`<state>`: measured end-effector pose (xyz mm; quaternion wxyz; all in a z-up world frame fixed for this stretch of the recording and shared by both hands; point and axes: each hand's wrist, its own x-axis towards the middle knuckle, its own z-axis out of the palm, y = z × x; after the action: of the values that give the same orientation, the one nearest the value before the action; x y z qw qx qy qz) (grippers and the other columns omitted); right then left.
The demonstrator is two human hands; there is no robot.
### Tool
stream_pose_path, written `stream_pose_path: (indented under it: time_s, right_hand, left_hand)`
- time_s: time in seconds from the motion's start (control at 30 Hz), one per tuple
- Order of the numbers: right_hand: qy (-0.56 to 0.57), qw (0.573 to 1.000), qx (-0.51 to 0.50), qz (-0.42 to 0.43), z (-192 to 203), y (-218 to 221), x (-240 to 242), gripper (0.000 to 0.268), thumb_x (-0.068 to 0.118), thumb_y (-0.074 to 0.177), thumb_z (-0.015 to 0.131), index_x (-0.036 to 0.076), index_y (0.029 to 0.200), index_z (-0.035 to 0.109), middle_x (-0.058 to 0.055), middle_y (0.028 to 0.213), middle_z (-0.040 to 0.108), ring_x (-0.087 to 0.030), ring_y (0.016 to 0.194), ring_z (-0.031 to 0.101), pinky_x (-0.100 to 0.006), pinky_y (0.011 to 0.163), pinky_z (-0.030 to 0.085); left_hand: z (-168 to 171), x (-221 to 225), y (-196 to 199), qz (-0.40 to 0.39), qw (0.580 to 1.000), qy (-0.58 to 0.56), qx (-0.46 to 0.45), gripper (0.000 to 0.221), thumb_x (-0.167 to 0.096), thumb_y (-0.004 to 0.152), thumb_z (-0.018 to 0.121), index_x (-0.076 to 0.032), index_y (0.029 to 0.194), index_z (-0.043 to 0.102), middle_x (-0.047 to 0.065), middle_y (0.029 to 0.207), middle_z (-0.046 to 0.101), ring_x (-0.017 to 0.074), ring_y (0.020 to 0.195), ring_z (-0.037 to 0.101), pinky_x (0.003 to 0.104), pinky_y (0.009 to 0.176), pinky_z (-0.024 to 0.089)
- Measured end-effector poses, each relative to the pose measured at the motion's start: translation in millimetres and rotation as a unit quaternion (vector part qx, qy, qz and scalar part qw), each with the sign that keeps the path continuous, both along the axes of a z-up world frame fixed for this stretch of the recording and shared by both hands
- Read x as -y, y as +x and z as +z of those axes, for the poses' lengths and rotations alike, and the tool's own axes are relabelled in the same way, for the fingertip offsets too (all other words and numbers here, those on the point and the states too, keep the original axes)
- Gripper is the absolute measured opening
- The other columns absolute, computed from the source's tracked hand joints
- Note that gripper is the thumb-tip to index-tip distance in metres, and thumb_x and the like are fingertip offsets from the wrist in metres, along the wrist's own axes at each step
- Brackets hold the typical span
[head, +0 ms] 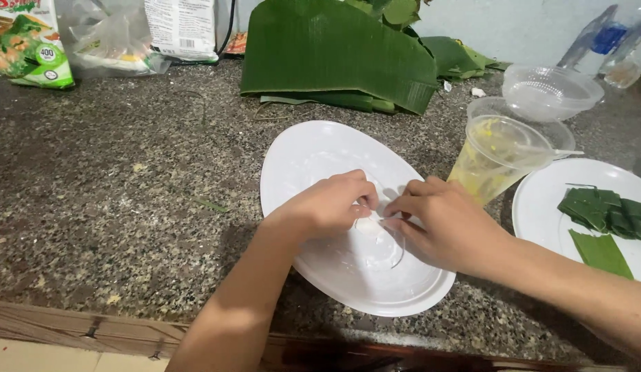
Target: Assembling small dumplings by folding green leaves into pouches and filling them with a white paste using a spoon.
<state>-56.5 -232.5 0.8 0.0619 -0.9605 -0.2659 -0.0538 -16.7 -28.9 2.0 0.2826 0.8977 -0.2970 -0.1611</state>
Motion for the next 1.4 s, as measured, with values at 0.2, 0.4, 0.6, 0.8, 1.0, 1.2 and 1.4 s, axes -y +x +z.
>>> stream_pose_path:
  time_s: [0.2, 0.4, 0.6, 0.8, 1.0, 1.2, 1.4]
  right_hand:
    - [-0.042, 0.998, -0.029, -0.033, 10, 2, -20, 0.017, 0.028, 0.089, 0.065, 0.019, 0.099, 0.076, -0.001, 0.086, 0.07, -0.021, 0.087, 0.064, -0.035, 0.078, 0.041]
    - [0.011, 0.997, -0.05, -0.057, 1, 6, -20, 0.015, 0.024, 0.091, 0.063, 0.016, 0.095, 0.074, -0.003, 0.083, 0.069, -0.025, 0.083, 0.067, -0.036, 0.075, 0.044]
    - [0.15, 0.975, -0.141, -0.084, 7, 5, -16, 0.016, 0.023, 0.092, 0.063, 0.009, 0.094, 0.071, -0.01, 0.082, 0.068, -0.026, 0.07, 0.066, -0.037, 0.067, 0.051]
    - [0.218, 0.96, -0.14, -0.105, 31, -18, -14, 0.02, 0.025, 0.093, 0.063, 0.007, 0.091, 0.071, -0.01, 0.079, 0.069, -0.024, 0.067, 0.066, -0.034, 0.061, 0.053]
    - [0.233, 0.959, -0.091, -0.132, 76, -49, 36, 0.015, 0.025, 0.093, 0.063, 0.01, 0.092, 0.069, -0.012, 0.08, 0.07, -0.029, 0.068, 0.068, -0.039, 0.063, 0.056]
    - [0.138, 0.968, -0.077, -0.194, 97, -90, 127, 0.015, 0.035, 0.096, 0.06, 0.024, 0.092, 0.069, 0.007, 0.078, 0.073, -0.013, 0.067, 0.063, -0.03, 0.068, 0.048]
    - [0.1, 0.959, -0.103, -0.243, 92, -115, 197, 0.018, 0.034, 0.095, 0.058, 0.018, 0.095, 0.068, -0.004, 0.085, 0.075, -0.026, 0.079, 0.069, -0.039, 0.074, 0.053]
  left_hand:
    - [9, -2, -6, 0.024, 1.0, 0.0, -0.011, 0.019, -0.016, 0.099, 0.054, -0.008, 0.11, 0.067, 0.005, 0.115, 0.062, 0.026, 0.125, 0.061, 0.047, 0.101, 0.051]
    - [4, -4, -6, 0.024, 0.999, -0.017, -0.016, 0.02, -0.017, 0.098, 0.054, -0.007, 0.108, 0.068, 0.006, 0.111, 0.063, 0.0272, 0.12, 0.063, 0.048, 0.098, 0.053]
    - [2, -9, -1, -0.003, 0.998, -0.057, -0.03, 0.02, -0.019, 0.097, 0.054, -0.005, 0.101, 0.068, 0.009, 0.106, 0.065, 0.0293, 0.111, 0.065, 0.048, 0.093, 0.053]
    - [19, -17, -11, -0.028, 0.982, -0.18, -0.042, 0.021, -0.015, 0.092, 0.055, -0.003, 0.098, 0.071, 0.009, 0.076, 0.065, 0.0205, 0.076, 0.058, 0.035, 0.072, 0.05]
    - [60, 27, -33, -0.055, 0.969, -0.232, -0.058, 0.026, -0.022, 0.095, 0.052, -0.006, 0.104, 0.07, 0.008, 0.082, 0.067, 0.0168, 0.076, 0.059, 0.028, 0.065, 0.049]
    - [81, 121, -62, -0.078, 0.977, -0.181, -0.085, 0.039, -0.036, 0.093, 0.047, -0.017, 0.114, 0.073, -0.002, 0.1, 0.071, 0.0129, 0.076, 0.063, 0.026, 0.079, 0.047]
    - [60, 209, -72, -0.094, 0.976, -0.164, -0.109, 0.034, -0.025, 0.085, 0.067, -0.009, 0.115, 0.071, 0.004, 0.102, 0.071, 0.0114, 0.065, 0.056, 0.024, 0.055, 0.044]
